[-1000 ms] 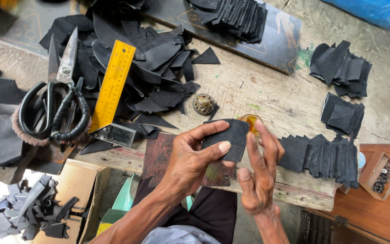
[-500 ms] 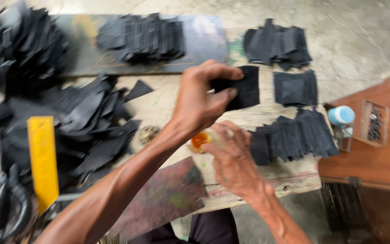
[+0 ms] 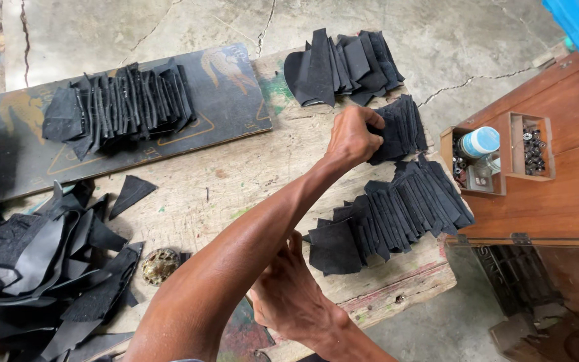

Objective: The person applies liquid from a jar to leather scraps using a finger and then joins pieces together or organizes them into stacks on a workbench.

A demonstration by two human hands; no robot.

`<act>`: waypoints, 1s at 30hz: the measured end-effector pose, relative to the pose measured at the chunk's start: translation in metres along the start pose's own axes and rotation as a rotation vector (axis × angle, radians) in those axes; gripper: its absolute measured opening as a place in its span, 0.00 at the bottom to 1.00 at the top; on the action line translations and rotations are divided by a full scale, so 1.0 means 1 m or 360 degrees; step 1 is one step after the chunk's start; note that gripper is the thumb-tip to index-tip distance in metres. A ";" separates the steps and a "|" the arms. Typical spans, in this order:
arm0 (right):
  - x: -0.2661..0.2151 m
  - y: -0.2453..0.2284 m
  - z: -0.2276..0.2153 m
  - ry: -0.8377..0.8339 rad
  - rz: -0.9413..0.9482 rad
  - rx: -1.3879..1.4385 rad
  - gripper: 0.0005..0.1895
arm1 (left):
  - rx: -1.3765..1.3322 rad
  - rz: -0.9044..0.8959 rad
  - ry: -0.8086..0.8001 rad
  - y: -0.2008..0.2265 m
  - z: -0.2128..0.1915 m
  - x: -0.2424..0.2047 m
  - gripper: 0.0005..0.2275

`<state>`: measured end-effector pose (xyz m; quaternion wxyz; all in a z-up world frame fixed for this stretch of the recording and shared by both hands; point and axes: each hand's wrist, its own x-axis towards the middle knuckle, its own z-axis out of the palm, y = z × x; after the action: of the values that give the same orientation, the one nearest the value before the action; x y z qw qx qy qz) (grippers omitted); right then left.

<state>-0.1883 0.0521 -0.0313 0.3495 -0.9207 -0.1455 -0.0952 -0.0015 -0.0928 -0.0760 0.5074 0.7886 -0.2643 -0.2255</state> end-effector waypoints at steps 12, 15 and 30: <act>-0.003 0.003 0.007 0.0065 -0.0047 0.0038 0.38 | 0.0931 0.0614 0.0081 0.002 0.002 -0.007 0.06; 0.006 0.002 -0.001 -0.0053 0.0011 -0.0007 0.35 | 0.0991 0.0790 0.0266 0.000 -0.016 0.008 0.06; 0.015 -0.008 -0.018 -0.0187 0.0074 -0.0004 0.25 | 0.0970 -0.0036 0.0570 -0.030 -0.077 0.061 0.22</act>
<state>-0.1778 0.0488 -0.0088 0.3413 -0.9282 -0.1441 -0.0329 0.0984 -0.0690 -0.0797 0.2844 0.9337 -0.2176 0.0002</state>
